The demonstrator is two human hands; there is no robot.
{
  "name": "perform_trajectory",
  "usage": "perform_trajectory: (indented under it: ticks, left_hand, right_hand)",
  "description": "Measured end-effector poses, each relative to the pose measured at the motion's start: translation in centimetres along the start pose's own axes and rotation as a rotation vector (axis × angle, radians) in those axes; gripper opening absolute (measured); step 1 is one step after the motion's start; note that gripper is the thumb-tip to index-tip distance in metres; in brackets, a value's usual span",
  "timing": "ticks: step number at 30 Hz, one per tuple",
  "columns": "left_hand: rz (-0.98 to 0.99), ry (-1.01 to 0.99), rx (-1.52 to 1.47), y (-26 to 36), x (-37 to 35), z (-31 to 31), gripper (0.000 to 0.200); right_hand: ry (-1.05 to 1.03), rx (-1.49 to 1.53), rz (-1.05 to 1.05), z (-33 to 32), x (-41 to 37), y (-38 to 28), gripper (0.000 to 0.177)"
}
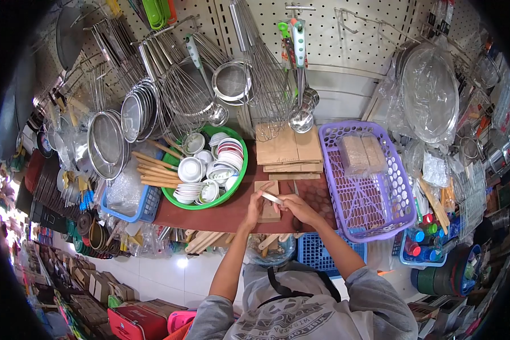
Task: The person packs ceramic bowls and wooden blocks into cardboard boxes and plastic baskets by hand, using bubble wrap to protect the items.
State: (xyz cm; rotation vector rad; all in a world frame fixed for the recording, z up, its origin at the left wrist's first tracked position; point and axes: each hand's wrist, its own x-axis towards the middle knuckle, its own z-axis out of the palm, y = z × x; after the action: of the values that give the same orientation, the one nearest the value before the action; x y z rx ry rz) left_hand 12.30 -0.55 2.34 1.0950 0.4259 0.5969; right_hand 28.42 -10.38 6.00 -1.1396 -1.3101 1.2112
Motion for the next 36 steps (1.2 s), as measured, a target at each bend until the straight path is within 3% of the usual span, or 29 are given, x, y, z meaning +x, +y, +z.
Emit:
perform_trajectory:
  ticks: [3, 6, 9, 12, 16, 19, 21, 27, 31, 33, 36]
  left_hand:
    - [0.03, 0.01, 0.034, 0.3, -0.2, 0.7, 0.068]
    - [0.01, 0.108, 0.328, 0.4, -0.7, 1.4, 0.074]
    - [0.034, 0.106, 0.244, 0.1, -0.3, 1.0, 0.075]
    - [-0.034, -0.023, -0.005, 1.6, -0.6, 1.2, 0.072]
    - [0.01, -0.017, 0.116, 0.1, -0.1, 0.0, 0.06]
    - [0.039, 0.064, 0.35, 0.0, -0.5, 0.9, 0.061]
    - [0.015, 0.072, 0.381, 0.5, -0.5, 1.1, 0.06]
    - [0.016, 0.01, 0.003, -0.6, 0.1, -0.3, 0.056]
    - [0.037, 0.027, 0.152, 0.2, 0.0, 0.9, 0.059]
    - [0.02, 0.044, 0.329, 0.7, -0.3, 1.1, 0.061]
    - [0.02, 0.04, 0.184, -0.1, 0.1, 0.6, 0.063]
  right_hand:
    - [0.018, -0.079, 0.04, -0.2, 0.2, -0.1, 0.021]
    - [0.014, -0.121, 0.047, -0.6, 0.3, 0.3, 0.02]
    - [0.001, -0.037, -0.011, -0.4, 0.3, 0.1, 0.023]
    - [-0.009, 0.022, -0.001, -0.3, 0.5, 0.7, 0.027]
    - [0.013, -0.052, -0.055, -0.4, 0.3, 0.7, 0.024]
    - [-0.006, -0.119, 0.151, -1.0, 0.5, 0.9, 0.024]
    - [-0.014, -0.101, 0.112, -1.1, 0.5, 0.8, 0.024]
    - [-0.027, -0.049, -0.012, -0.6, 0.7, 1.4, 0.024]
    - [-0.023, -0.155, 0.093, -0.9, 0.4, 0.3, 0.021]
    - [-0.014, -0.098, 0.013, -0.8, 0.3, 0.5, 0.023]
    - [-0.024, -0.034, -0.027, -0.7, 0.5, 1.0, 0.025]
